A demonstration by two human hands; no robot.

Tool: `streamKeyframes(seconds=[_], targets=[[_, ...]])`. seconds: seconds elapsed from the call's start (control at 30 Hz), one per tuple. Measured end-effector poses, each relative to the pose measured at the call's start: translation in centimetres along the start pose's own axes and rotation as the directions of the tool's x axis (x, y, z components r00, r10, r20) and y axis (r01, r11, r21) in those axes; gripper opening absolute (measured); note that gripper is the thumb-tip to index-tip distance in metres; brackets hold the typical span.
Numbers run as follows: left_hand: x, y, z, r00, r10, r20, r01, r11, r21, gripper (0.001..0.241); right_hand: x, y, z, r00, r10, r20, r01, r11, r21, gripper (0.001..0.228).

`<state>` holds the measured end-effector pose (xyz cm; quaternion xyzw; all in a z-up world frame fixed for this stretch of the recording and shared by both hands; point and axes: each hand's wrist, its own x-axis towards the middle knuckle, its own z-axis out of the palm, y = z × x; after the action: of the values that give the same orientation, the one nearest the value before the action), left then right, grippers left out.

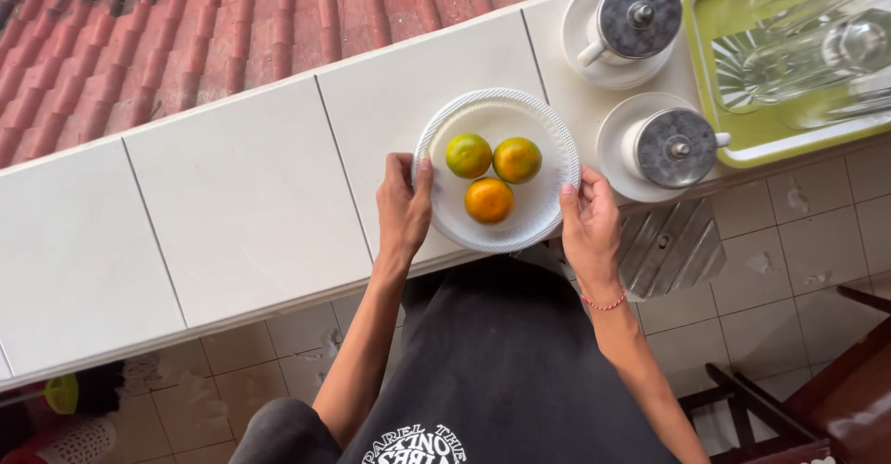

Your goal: The person carries a lidded teapot resting on a saucer between a small lace-covered table and a tiled counter ledge, repeatedly moving it back and forth. They also carry a plate of oranges and bananas between the table and the counter and set it down in both places.

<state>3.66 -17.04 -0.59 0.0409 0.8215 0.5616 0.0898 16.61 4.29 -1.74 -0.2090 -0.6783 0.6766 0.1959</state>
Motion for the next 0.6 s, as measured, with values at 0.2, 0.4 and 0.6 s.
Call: streamKeyframes(seconds=[0.2, 0.4, 0.6], targets=[[3.5, -0.6, -0.5, 0.995, 0.098, 0.005, -0.098, 0.995, 0.015, 0.028, 3.1, 0.5, 2.0, 0.978, -0.208, -0.034, 0.197, 0.958, -0.208, 0.033], [5.2, -0.4, -1.1, 0.99, 0.133, 0.046, -0.136, 0.988, 0.075, 0.029, 6.0, -1.6, 3.7, 0.969, -0.238, -0.069, 0.173, 0.848, -0.501, 0.034], [5.9, 0.5, -2.6, 0.994, 0.053, 0.097, -0.069, 0.982, 0.174, 0.034, 7.2, -1.6, 3.7, 0.962, -0.271, -0.013, 0.211, 0.778, -0.592, 0.04]])
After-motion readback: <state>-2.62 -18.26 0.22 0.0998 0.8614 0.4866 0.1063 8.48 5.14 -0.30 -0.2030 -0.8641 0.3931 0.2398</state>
